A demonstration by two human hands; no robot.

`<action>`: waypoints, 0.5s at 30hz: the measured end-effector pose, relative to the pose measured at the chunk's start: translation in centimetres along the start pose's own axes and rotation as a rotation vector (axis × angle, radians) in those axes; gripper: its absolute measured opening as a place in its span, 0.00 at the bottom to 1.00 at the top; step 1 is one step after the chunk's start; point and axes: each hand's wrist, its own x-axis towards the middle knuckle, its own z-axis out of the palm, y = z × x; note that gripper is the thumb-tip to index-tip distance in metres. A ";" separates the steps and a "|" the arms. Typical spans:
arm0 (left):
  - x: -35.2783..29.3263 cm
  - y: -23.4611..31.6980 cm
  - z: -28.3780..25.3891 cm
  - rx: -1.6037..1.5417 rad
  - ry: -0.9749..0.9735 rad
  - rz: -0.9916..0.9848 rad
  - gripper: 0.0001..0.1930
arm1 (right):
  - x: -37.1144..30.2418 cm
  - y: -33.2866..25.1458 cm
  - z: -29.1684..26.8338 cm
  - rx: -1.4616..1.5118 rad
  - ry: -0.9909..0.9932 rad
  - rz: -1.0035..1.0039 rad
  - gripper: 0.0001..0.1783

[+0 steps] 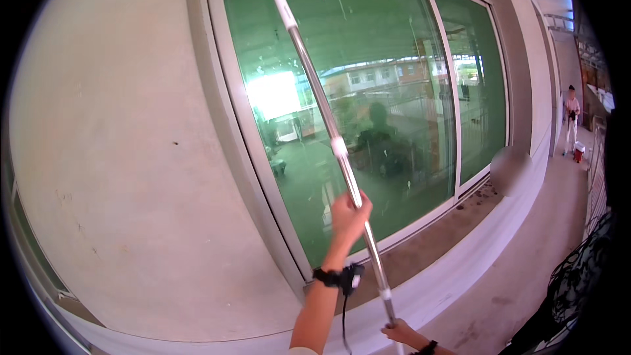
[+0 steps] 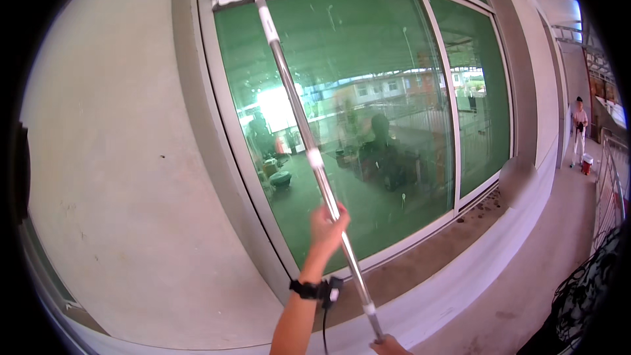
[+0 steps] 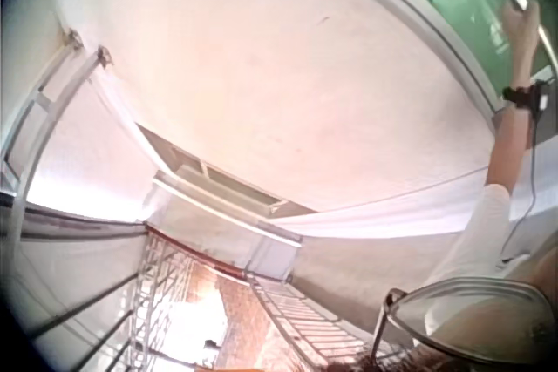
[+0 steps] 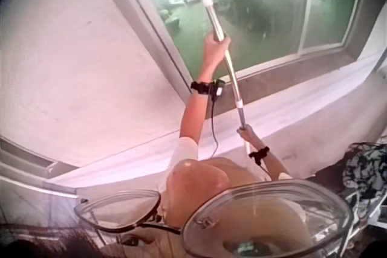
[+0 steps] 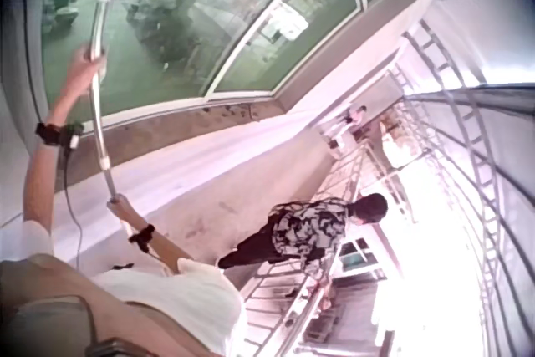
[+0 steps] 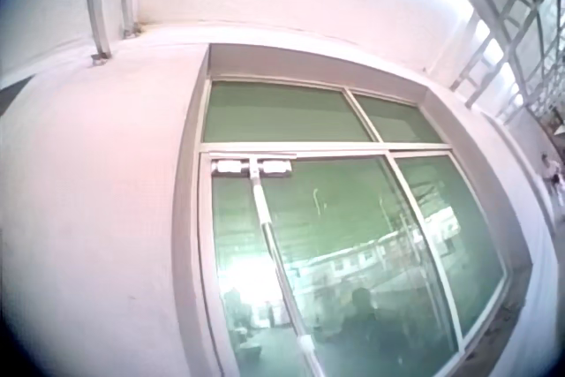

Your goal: Cleaning a large glass window using a squeegee on an extension pole.

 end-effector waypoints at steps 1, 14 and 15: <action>1.2 0.7 -0.1 0.043 0.051 0.138 0.02 | 0.4 0.0 -0.3 -0.003 0.019 -0.003 0.15; -30.3 -18.7 9.7 -0.257 -0.945 -0.369 0.03 | -22.1 29.4 -1.9 -0.337 0.138 0.221 0.20; -31.9 -17.9 10.4 -0.298 -0.993 -0.394 0.03 | -25.2 30.9 -2.0 -0.332 0.149 0.288 0.20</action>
